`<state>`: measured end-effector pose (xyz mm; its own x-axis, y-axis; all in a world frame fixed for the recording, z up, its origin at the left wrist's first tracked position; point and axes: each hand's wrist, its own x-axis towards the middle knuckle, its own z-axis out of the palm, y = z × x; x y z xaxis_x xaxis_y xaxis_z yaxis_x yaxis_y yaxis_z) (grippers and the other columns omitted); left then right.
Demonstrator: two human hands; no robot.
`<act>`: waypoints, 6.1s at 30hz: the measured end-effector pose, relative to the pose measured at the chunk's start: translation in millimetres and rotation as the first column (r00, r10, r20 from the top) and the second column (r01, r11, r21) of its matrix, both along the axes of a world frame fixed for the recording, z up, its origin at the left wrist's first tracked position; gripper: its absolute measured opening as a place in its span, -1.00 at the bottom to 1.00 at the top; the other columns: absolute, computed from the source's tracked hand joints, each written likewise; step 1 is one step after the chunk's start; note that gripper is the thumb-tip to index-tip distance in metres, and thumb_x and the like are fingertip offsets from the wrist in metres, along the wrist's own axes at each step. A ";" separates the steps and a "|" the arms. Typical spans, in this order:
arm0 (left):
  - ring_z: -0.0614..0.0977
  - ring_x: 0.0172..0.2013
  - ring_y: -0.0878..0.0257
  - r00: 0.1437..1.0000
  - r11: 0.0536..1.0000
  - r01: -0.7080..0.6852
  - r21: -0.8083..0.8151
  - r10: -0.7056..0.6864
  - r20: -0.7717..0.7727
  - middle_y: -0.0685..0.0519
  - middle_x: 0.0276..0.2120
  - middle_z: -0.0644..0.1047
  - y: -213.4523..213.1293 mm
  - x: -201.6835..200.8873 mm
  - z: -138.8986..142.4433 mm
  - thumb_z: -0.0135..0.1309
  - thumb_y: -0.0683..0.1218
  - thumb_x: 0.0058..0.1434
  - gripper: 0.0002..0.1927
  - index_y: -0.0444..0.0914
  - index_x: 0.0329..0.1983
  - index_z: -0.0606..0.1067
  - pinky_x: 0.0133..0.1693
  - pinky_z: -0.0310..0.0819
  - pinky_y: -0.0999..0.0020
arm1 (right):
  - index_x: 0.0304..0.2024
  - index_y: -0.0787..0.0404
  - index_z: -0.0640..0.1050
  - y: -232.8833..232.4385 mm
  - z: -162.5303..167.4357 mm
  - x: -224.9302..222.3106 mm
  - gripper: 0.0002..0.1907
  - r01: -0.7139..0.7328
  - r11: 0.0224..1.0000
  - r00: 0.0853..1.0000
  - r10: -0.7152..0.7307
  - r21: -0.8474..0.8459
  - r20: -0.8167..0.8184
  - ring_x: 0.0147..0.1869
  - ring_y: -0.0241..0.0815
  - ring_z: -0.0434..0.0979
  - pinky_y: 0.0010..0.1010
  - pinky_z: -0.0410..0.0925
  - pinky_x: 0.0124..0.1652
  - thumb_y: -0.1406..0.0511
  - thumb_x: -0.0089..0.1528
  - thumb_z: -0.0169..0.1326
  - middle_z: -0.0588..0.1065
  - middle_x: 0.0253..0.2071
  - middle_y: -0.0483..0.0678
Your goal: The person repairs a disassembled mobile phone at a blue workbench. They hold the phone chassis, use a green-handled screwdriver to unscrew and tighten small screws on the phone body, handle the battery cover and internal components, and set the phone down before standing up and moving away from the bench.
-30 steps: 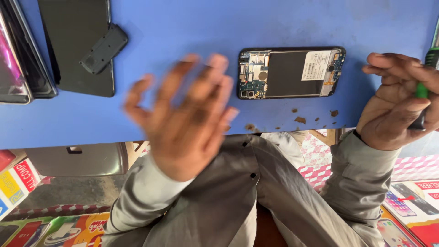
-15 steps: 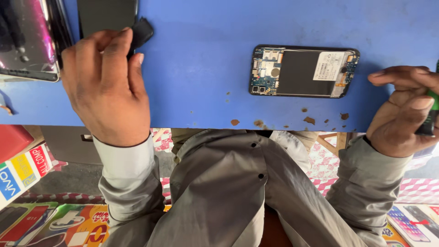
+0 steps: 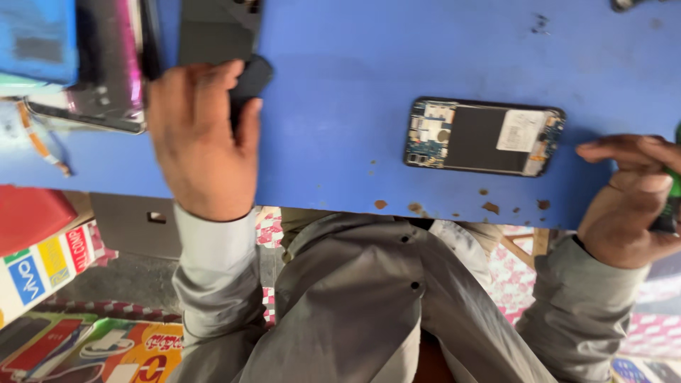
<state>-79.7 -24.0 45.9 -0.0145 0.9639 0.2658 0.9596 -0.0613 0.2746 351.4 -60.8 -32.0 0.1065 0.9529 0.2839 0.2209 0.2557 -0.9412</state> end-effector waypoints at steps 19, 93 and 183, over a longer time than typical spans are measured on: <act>0.66 0.09 0.21 0.432 0.952 0.266 0.150 -0.257 0.865 0.04 0.10 0.55 -40.3 97.3 -2.6 0.24 -0.31 0.41 -0.61 -0.20 0.25 0.46 0.10 0.63 0.43 | 0.25 0.34 0.34 -32.4 30.3 -74.0 -0.77 -0.155 0.983 0.953 0.122 0.099 0.278 0.04 0.05 0.59 -0.35 0.46 0.04 0.36 0.66 0.08 0.51 0.07 0.25; 0.42 0.30 0.08 0.753 0.759 0.642 -0.107 -0.600 0.269 0.00 0.25 0.43 30.2 224.9 -11.6 0.51 0.02 0.04 -0.09 -0.27 0.39 0.31 0.31 0.16 -0.07 | 0.07 0.42 0.43 46.2 49.7 24.2 -0.88 -0.170 0.985 0.886 0.149 0.011 0.438 -0.06 -0.17 0.69 -0.50 0.53 -0.06 0.41 0.64 0.00 0.60 0.04 0.17; 0.35 0.38 0.03 0.756 0.763 0.643 0.068 -0.646 0.101 -0.09 0.44 0.30 -1.6 179.5 -31.1 0.46 0.15 0.08 -0.06 -0.31 0.42 0.32 0.32 0.18 -0.16 | -0.35 0.37 0.36 -12.2 49.6 -44.9 -0.80 -0.052 0.957 0.826 -0.120 0.287 0.550 0.16 0.11 0.62 -0.16 0.48 0.08 0.66 0.05 -0.06 0.63 0.01 0.17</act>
<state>99.9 -25.6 14.8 0.5767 0.7483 0.3278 0.6531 -0.6634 0.3653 306.5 -73.1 17.6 -0.1206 0.8232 0.5548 0.6972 0.4681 -0.5430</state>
